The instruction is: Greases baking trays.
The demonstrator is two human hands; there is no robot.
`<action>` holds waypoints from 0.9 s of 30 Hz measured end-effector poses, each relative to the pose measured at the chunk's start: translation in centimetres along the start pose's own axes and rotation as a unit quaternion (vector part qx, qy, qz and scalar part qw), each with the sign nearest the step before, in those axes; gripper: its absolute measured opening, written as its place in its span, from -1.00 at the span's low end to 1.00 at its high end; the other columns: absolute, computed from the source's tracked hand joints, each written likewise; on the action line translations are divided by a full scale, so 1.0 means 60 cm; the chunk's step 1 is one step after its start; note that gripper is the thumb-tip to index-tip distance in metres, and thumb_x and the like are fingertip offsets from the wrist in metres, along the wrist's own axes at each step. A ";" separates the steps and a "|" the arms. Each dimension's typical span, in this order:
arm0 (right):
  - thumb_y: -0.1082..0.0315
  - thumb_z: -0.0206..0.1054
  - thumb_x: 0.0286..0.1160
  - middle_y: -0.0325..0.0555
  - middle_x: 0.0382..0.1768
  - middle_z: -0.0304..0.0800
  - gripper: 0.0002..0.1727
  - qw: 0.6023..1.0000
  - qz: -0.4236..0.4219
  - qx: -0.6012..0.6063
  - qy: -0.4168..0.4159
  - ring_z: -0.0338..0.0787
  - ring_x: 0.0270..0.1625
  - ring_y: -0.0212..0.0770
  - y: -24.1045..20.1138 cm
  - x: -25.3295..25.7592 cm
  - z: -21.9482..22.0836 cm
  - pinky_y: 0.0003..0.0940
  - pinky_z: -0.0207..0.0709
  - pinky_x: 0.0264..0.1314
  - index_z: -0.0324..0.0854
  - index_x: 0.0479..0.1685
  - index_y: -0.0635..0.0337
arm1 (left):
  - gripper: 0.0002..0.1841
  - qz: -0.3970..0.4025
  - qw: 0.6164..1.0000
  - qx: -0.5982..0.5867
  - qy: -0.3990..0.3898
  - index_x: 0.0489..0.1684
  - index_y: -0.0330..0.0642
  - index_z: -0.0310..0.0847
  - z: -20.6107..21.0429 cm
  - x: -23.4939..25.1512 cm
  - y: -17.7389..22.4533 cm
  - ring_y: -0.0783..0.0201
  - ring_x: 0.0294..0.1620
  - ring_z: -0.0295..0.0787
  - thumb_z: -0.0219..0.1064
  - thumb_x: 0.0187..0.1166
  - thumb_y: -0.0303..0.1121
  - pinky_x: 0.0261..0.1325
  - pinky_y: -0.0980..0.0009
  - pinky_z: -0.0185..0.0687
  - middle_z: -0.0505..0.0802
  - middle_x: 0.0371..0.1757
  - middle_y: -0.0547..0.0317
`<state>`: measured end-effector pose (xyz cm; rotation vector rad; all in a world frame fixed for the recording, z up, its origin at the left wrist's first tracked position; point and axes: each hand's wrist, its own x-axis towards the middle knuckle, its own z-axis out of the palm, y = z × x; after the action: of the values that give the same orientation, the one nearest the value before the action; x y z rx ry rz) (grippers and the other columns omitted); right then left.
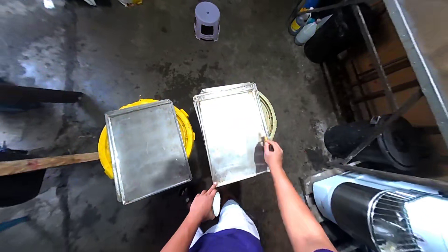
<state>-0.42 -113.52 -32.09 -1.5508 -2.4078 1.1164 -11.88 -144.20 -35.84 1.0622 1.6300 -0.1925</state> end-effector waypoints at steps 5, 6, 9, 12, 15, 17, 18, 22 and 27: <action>0.29 0.21 0.66 0.11 0.23 0.81 -0.68 0.974 -0.100 -0.025 -0.200 0.83 0.27 -0.04 -0.161 -0.023 0.187 -0.13 0.68 0.38 0.79 0.16 0.22 | 0.00 -0.011 0.999 -0.034 0.002 0.70 0.07 0.35 0.003 0.004 0.003 -0.06 0.68 0.43 0.74 0.07 -0.05 0.40 -0.16 0.58 0.06 0.94 0.48; 0.30 0.18 0.70 0.08 0.14 0.87 -0.66 0.968 -0.118 0.072 -0.207 0.86 0.21 -0.11 -0.160 -0.006 0.184 -0.19 0.68 0.39 0.79 0.15 0.29 | 0.00 -0.015 0.999 -0.037 0.002 0.70 0.08 0.36 0.001 0.002 0.002 -0.07 0.67 0.43 0.75 0.06 -0.06 0.40 -0.16 0.57 0.07 0.93 0.49; 0.28 0.22 0.71 0.02 -0.14 0.91 -0.68 0.984 -0.057 0.147 -0.084 0.88 -0.03 -0.23 -0.108 0.118 0.048 -0.22 0.74 0.20 0.81 0.01 0.32 | 0.00 -0.018 0.998 -0.063 0.014 0.68 0.09 0.39 0.000 -0.005 0.004 -0.06 0.65 0.47 0.76 0.03 -0.05 0.39 -0.17 0.60 0.12 0.92 0.48; 0.23 0.17 0.74 0.20 0.23 0.81 -0.61 0.997 0.003 -0.068 -0.045 0.81 0.30 0.06 -0.135 0.200 -0.010 0.04 0.60 0.45 0.73 0.26 0.30 | 0.00 -0.021 0.996 -0.082 0.023 0.67 0.09 0.40 0.006 -0.004 0.003 -0.06 0.64 0.48 0.77 0.01 -0.07 0.37 -0.17 0.62 0.13 0.92 0.51; 0.22 0.20 0.65 0.11 0.32 0.75 -0.65 0.972 -0.054 -0.138 -0.183 0.79 0.33 0.04 -0.268 0.156 0.137 0.02 0.67 0.38 0.75 0.20 0.18 | 0.00 -0.018 0.995 -0.090 0.025 0.67 0.09 0.41 0.012 0.005 0.001 -0.05 0.66 0.46 0.77 -0.01 -0.06 0.39 -0.16 0.60 0.14 0.92 0.49; 0.20 0.14 0.76 0.03 0.20 0.85 -0.63 0.961 -0.155 -0.001 -0.230 0.84 0.25 -0.10 -0.279 0.165 0.186 -0.11 0.66 0.41 0.77 0.24 0.16 | -0.01 -0.019 0.995 -0.097 0.025 0.66 0.10 0.41 0.013 0.007 0.004 -0.05 0.66 0.46 0.77 0.01 -0.08 0.41 -0.16 0.58 0.14 0.91 0.50; 0.18 0.13 0.79 -0.01 0.06 0.90 -0.63 0.961 -0.144 0.074 -0.223 0.86 0.13 -0.17 -0.270 0.189 0.170 -0.12 0.69 0.33 0.79 0.18 0.16 | -0.02 -0.023 0.994 -0.102 0.025 0.66 0.11 0.40 0.012 0.004 0.004 -0.05 0.66 0.46 0.77 0.02 -0.10 0.42 -0.16 0.58 0.14 0.91 0.50; 0.24 0.16 0.79 0.29 0.14 0.83 -0.62 0.997 -0.075 0.001 -0.012 0.83 0.22 0.16 -0.195 0.330 0.004 0.19 0.62 0.36 0.71 0.23 0.36 | -0.03 -0.027 0.990 -0.131 0.041 0.65 0.12 0.41 0.020 0.003 0.007 -0.03 0.66 0.45 0.76 0.03 -0.09 0.42 -0.15 0.59 0.16 0.91 0.50; 0.21 0.19 0.66 0.18 0.31 0.73 -0.66 0.951 -0.106 -0.188 -0.223 0.83 0.23 0.17 -0.255 0.128 0.162 0.14 0.73 0.23 0.73 0.22 0.13 | 0.02 -0.034 0.988 -0.143 0.045 0.71 0.12 0.34 0.033 0.007 0.012 -0.01 0.69 0.43 0.75 0.05 -0.05 0.42 -0.11 0.61 0.10 0.93 0.50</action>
<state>-19.92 -115.95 -32.41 -1.1635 -3.1557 1.1080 -10.01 -144.79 -36.62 0.8058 1.7170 0.0463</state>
